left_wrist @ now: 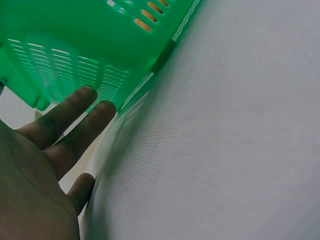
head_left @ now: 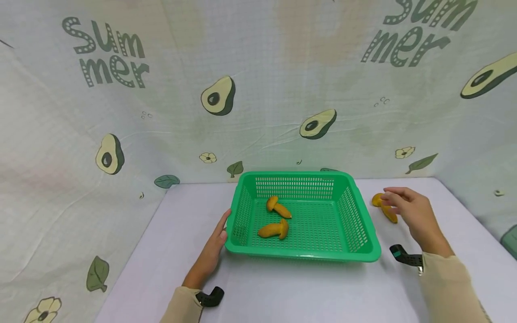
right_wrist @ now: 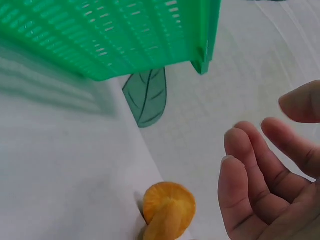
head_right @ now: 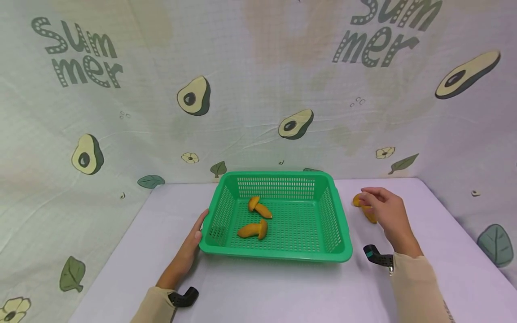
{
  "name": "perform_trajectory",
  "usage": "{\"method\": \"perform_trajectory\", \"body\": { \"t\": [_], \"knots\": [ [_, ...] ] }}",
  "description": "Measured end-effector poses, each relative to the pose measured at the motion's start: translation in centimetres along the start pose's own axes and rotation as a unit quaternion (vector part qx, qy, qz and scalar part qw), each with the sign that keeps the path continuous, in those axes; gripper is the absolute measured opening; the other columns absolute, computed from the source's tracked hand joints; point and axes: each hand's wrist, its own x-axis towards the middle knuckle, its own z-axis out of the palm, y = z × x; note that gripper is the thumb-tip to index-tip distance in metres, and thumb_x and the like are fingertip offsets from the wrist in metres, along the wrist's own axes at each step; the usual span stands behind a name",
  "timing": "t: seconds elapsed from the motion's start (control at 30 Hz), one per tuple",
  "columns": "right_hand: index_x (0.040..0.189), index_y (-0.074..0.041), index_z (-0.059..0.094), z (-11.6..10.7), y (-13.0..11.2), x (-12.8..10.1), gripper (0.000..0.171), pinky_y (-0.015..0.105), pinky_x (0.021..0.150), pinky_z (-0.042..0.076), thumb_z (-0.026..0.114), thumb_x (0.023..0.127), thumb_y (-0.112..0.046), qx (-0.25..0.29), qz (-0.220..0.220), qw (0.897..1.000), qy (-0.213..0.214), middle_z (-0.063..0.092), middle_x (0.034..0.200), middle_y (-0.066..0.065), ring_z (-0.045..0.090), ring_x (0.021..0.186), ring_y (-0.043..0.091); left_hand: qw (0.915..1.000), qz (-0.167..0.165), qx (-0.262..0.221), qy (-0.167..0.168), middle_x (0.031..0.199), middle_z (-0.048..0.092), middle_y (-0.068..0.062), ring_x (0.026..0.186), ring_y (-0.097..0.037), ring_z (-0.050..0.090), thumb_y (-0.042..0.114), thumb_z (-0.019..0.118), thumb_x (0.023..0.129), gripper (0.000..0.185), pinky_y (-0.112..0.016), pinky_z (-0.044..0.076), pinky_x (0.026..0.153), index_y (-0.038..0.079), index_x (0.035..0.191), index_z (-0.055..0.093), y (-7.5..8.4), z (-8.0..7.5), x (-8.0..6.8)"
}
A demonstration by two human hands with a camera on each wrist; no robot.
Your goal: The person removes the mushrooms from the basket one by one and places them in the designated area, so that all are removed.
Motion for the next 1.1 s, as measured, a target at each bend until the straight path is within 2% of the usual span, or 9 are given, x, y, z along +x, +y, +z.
{"method": "perform_trajectory", "body": {
  "t": [0.17,0.33,0.53,0.7,1.1],
  "knots": [
    [0.130,0.000,0.056,0.6,-0.7,-0.2,0.052,0.018,0.075,0.054,0.052,0.104,-0.045,0.033,-0.043,0.998,-0.020,0.071,0.104,-0.006,0.067,0.092,0.001,1.0000,0.000,0.004,0.001,0.166,0.017,-0.008,0.144,-0.042,0.028,0.027,0.026,0.110,0.054,-0.073,0.011,0.110,0.028,0.162,0.016,0.0,-0.1,0.0],
    [0.127,-0.003,0.058,1.1,-1.3,-0.4,0.047,0.019,0.074,0.055,0.056,0.102,-0.043,0.048,-0.055,0.997,-0.041,0.070,0.101,-0.012,0.068,0.090,0.004,1.0000,0.002,-0.001,0.008,0.165,0.019,-0.007,0.143,-0.043,0.032,0.028,0.026,0.110,0.054,-0.074,0.013,0.109,0.029,0.162,0.016,0.1,0.0,0.1],
    [0.132,0.003,0.056,1.7,-1.7,-0.7,0.050,0.023,0.074,0.056,0.056,0.104,-0.039,0.022,-0.081,0.995,-0.058,0.071,0.104,-0.003,0.068,0.092,0.010,1.0000,-0.001,-0.005,0.006,0.165,0.018,-0.006,0.144,-0.041,0.029,0.028,0.025,0.110,0.053,-0.074,0.011,0.109,0.029,0.162,0.016,-0.1,0.0,0.0],
    [0.133,0.003,0.056,1.8,-2.2,-1.0,0.051,0.024,0.074,0.056,0.055,0.104,-0.040,0.008,-0.086,0.994,-0.062,0.070,0.109,0.004,0.068,0.094,0.011,1.0000,-0.002,-0.009,0.004,0.166,0.017,-0.006,0.146,-0.040,0.025,0.029,0.025,0.110,0.053,-0.073,0.010,0.110,0.029,0.162,0.016,-0.1,0.1,0.0],
    [0.130,0.001,0.060,1.8,-2.8,-1.3,0.044,0.025,0.072,0.057,0.058,0.103,-0.034,0.007,-0.107,0.993,-0.050,0.072,0.107,0.007,0.069,0.090,0.010,1.0000,-0.003,-0.003,0.005,0.166,0.018,-0.006,0.145,-0.041,0.026,0.032,0.025,0.110,0.053,-0.074,0.011,0.110,0.030,0.162,0.016,-0.1,0.0,0.1]
  ]
}}
